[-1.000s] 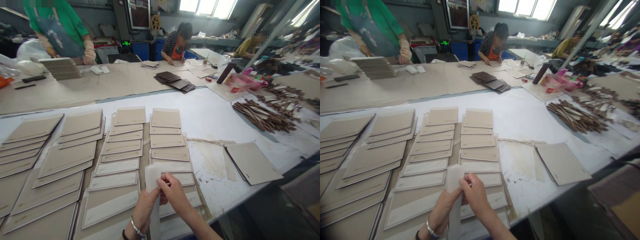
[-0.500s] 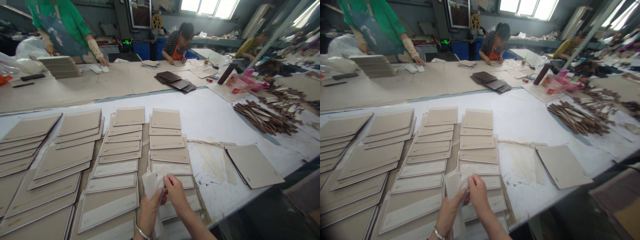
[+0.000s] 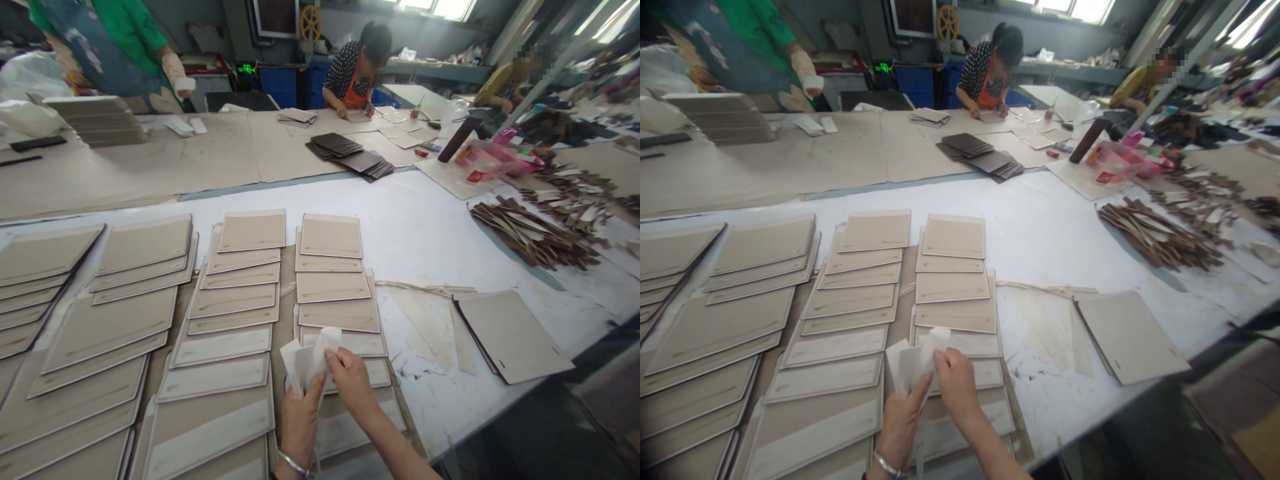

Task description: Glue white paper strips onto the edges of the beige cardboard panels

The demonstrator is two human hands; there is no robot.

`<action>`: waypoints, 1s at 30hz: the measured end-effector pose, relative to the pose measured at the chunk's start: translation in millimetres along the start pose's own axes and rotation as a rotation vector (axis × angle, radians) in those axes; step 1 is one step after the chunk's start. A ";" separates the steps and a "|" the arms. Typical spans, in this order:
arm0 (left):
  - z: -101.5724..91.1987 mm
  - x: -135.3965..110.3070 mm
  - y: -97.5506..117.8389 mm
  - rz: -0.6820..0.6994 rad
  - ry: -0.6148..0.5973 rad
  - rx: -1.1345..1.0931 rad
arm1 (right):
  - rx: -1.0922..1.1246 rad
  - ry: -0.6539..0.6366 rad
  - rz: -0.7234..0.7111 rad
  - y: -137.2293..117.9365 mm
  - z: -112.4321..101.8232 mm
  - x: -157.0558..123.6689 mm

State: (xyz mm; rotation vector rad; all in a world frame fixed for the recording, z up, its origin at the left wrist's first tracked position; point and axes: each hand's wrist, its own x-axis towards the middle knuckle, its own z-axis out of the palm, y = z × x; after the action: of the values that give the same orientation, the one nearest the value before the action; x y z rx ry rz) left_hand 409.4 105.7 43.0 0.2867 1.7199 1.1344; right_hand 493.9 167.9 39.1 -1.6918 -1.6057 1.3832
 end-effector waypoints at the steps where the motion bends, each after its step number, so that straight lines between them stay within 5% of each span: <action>1: 0.2 -0.5 0.3 0.017 -0.017 0.006 | 0.018 0.014 0.009 2.0 -1.3 3.0; 5: -2.8 -7.8 -4.2 0.064 -0.086 0.071 | 0.214 0.058 0.100 6.0 -15.7 21.2; 10: -22.5 -7.9 -28.7 0.159 -0.229 0.498 | 0.567 -0.062 0.271 -12.2 -42.4 53.7; 14: -36.9 5.3 -23.5 0.553 -0.276 0.920 | 0.165 -0.351 0.126 -29.6 -44.3 84.1; 17: -36.0 17.8 2.3 0.640 -0.222 1.156 | -0.296 -0.514 -0.169 -37.0 -36.1 105.7; 19: -32.0 26.9 19.2 0.660 -0.213 1.250 | -0.475 -0.590 -0.240 -39.7 -31.6 117.8; 22: -27.3 42.0 29.9 0.725 -0.221 1.300 | -0.566 -0.654 -0.241 -39.4 -29.2 131.9; 30: -24.4 71.6 11.2 0.967 -0.181 1.281 | -0.662 -0.697 -0.235 -25.4 -28.5 148.0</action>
State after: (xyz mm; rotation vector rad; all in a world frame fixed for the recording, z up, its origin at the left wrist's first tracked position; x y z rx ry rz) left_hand 352.8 144.4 9.3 2.0815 1.9403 0.3638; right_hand 481.2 318.9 18.7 -1.2893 -2.7981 1.5052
